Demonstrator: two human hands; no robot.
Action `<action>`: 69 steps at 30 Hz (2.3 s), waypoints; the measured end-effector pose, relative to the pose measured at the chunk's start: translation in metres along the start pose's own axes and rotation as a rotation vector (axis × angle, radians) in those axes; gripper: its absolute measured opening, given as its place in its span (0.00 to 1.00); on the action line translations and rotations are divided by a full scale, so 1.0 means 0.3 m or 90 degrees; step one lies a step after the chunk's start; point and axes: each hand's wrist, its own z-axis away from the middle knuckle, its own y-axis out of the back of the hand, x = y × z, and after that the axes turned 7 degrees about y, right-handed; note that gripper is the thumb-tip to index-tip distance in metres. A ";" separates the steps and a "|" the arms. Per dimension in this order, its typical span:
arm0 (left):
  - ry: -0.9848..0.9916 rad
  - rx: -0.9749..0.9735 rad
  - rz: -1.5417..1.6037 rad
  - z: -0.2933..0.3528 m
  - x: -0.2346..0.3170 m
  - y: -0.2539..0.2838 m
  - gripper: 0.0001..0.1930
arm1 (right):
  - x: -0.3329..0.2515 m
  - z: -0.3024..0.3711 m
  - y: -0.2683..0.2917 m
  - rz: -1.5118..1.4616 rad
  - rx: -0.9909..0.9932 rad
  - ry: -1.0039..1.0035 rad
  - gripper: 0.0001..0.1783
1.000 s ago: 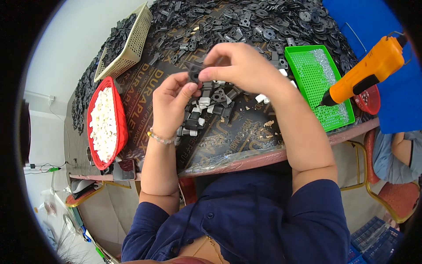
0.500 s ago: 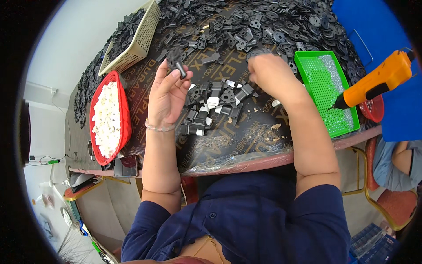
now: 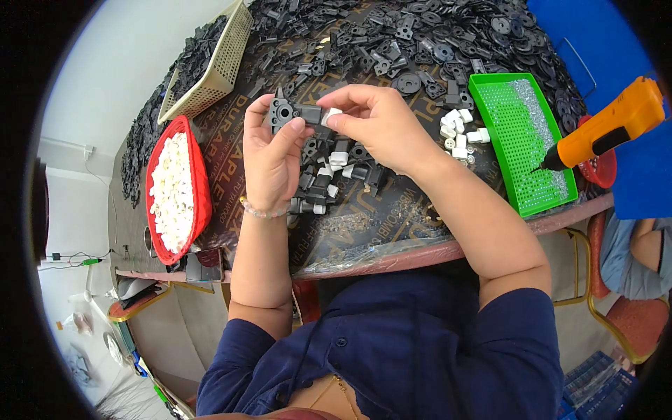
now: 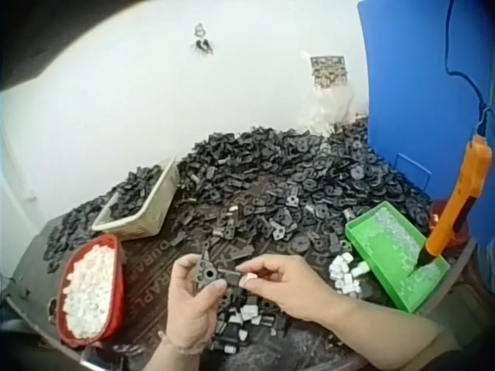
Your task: Assembling small plastic toy components at a workbench.
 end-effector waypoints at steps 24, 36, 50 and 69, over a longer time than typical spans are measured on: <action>0.261 -0.244 0.141 0.001 0.050 0.043 0.37 | -0.010 0.011 -0.044 -0.069 -0.143 0.192 0.52; -0.181 0.112 -0.802 -0.257 -0.120 0.370 0.19 | 0.037 -0.034 -0.085 0.562 -0.193 0.265 0.47; -0.054 0.073 -0.789 -0.175 -0.038 0.254 0.20 | 0.178 -0.347 0.037 0.936 -0.270 0.205 0.23; 0.117 0.172 0.224 -0.163 0.045 0.323 0.10 | 0.205 -0.432 -0.090 0.782 -0.299 0.418 0.22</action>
